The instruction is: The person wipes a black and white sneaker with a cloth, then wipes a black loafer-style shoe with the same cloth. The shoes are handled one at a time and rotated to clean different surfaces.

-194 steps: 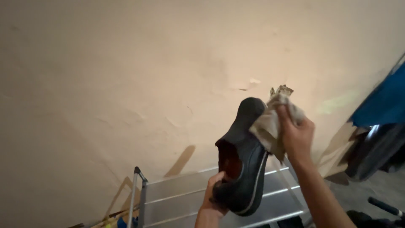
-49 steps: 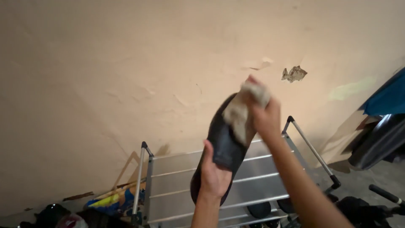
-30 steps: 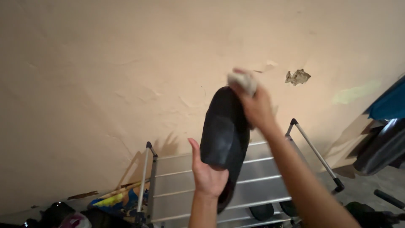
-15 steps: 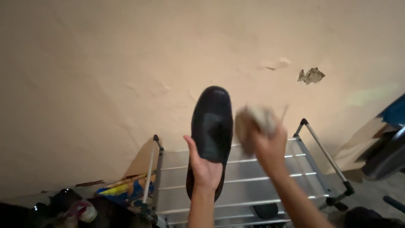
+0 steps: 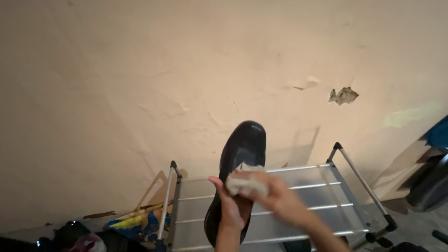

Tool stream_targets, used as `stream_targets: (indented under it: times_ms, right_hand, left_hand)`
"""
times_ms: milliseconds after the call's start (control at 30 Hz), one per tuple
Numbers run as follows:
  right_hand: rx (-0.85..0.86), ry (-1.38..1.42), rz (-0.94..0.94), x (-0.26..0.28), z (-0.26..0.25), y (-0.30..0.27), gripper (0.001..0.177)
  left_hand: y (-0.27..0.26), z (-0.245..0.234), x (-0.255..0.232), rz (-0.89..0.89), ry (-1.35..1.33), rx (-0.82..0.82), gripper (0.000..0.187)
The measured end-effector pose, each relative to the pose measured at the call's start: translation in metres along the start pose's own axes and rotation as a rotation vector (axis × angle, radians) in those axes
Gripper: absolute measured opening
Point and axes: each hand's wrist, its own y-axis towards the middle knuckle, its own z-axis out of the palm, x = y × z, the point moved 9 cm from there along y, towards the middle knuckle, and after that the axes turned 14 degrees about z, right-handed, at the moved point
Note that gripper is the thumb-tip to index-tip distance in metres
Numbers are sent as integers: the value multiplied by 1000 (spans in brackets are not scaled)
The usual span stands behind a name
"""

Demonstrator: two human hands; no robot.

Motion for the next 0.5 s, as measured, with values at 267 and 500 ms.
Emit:
stream_targets:
  times_ms: [267, 500]
  right_hand:
    - [-543, 199, -363, 104, -112, 25, 35]
    - [-486, -294, -352, 52, 6, 7, 58]
  left_hand:
    - [4, 116, -27, 113, 250, 125, 98]
    - [9, 131, -21, 102, 250, 65, 95]
